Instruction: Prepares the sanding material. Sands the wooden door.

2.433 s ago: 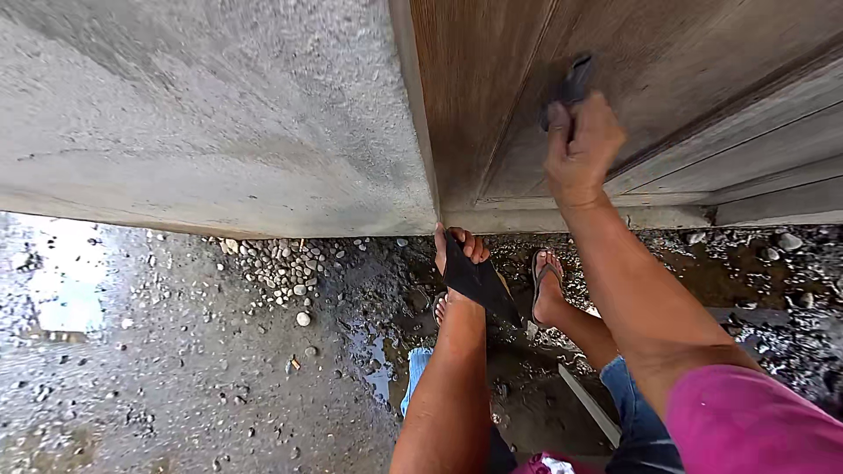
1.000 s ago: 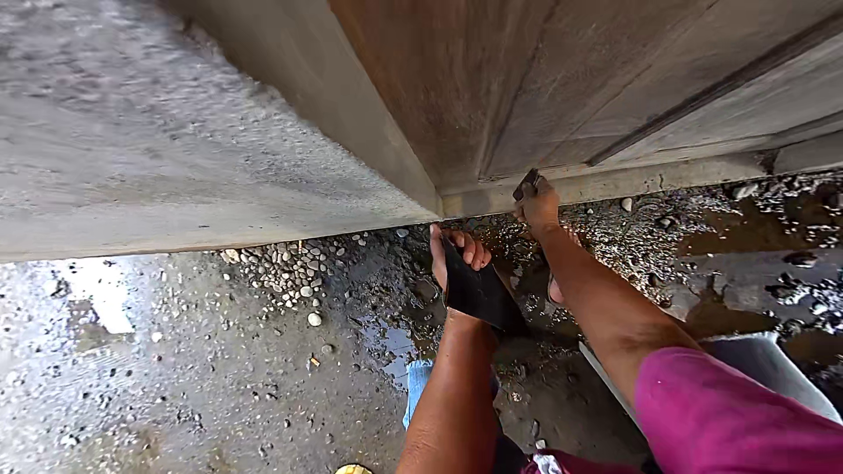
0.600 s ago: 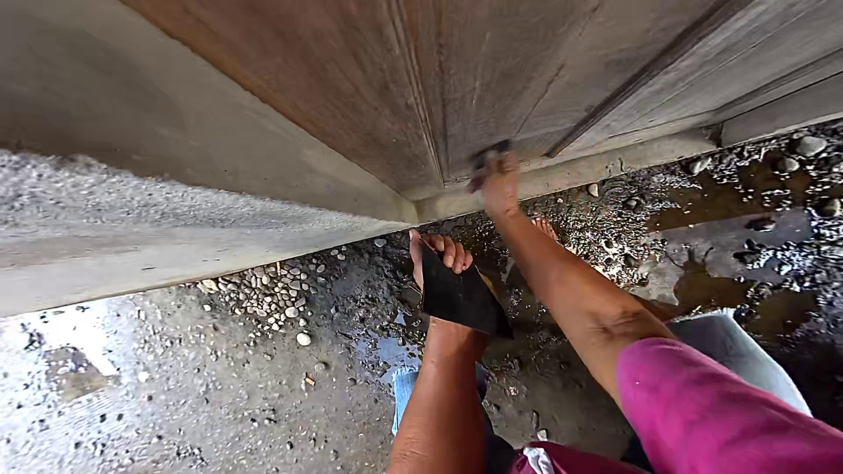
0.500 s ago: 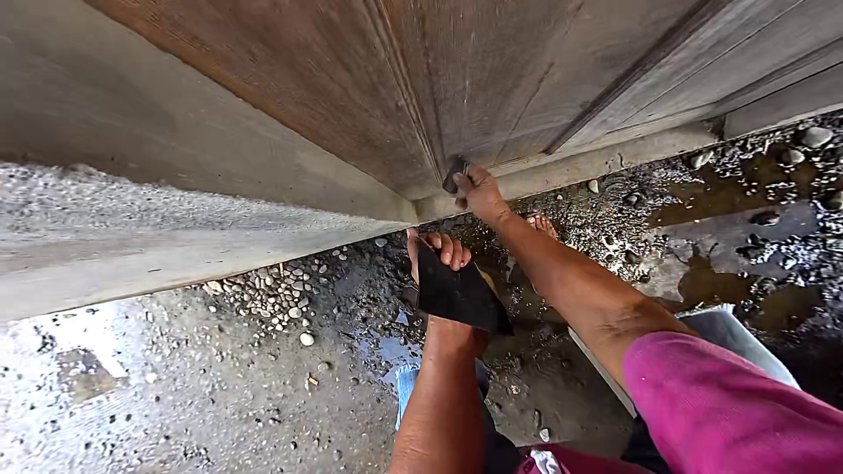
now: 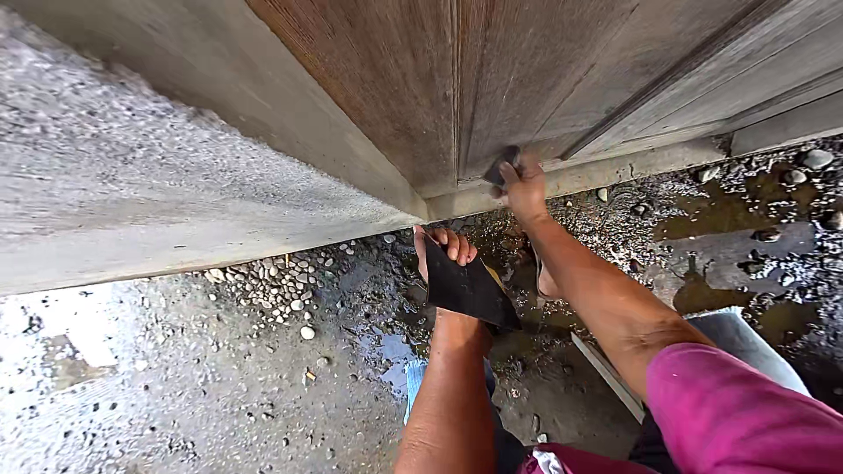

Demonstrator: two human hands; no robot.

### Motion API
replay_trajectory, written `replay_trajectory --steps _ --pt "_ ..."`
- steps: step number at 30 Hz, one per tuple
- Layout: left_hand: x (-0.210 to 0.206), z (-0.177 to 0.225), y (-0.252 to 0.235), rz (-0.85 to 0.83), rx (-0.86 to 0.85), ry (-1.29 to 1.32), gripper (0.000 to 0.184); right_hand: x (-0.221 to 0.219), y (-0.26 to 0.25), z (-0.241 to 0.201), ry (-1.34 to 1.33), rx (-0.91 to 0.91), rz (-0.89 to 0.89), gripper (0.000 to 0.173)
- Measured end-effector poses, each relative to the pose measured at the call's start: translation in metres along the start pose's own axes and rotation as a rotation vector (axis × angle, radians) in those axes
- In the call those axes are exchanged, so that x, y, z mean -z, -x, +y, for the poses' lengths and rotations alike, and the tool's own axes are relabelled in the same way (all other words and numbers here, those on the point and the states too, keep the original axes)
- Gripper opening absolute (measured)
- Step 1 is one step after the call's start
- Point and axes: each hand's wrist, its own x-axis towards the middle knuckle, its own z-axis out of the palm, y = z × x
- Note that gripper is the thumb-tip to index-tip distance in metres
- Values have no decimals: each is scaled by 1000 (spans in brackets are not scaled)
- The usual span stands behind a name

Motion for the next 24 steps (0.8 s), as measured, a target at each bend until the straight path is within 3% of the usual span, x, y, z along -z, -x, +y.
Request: replay_trajectory --steps 3,5,6,9,11,12,14,16,20,22,24 --pt "-13 -12 2 62 -36 31 67 60 -18 1 -46 -52 254 30" --pt "-18 -16 4 116 -45 34 68 67 -38 -15 -161 -98 410 32" --pt "-19 -15 4 128 -33 1 68 54 -40 -27 -203 -99 405 30" --pt "-11 -8 2 106 37 -103 71 -18 -5 -37 -96 6 165 26" --pt "-7 -8 -1 95 36 -108 71 -55 31 -36 155 48 -213 25" --pt "-6 -7 -1 89 28 -110 71 -66 46 -40 266 31 -381 27" --pt "-3 -3 0 44 26 -100 70 -64 50 -30 356 -22 -502 26" --pt "2 -1 -1 3 32 -87 70 -27 34 -2 394 -73 -380 28" --pt "-2 -5 0 -23 22 -50 68 88 -16 20 262 -158 209 34" --pt "-8 -4 4 17 40 -62 67 103 -47 2 50 -193 386 30" --pt "-10 -2 6 39 54 -77 66 79 -58 -15 -109 -215 425 28"
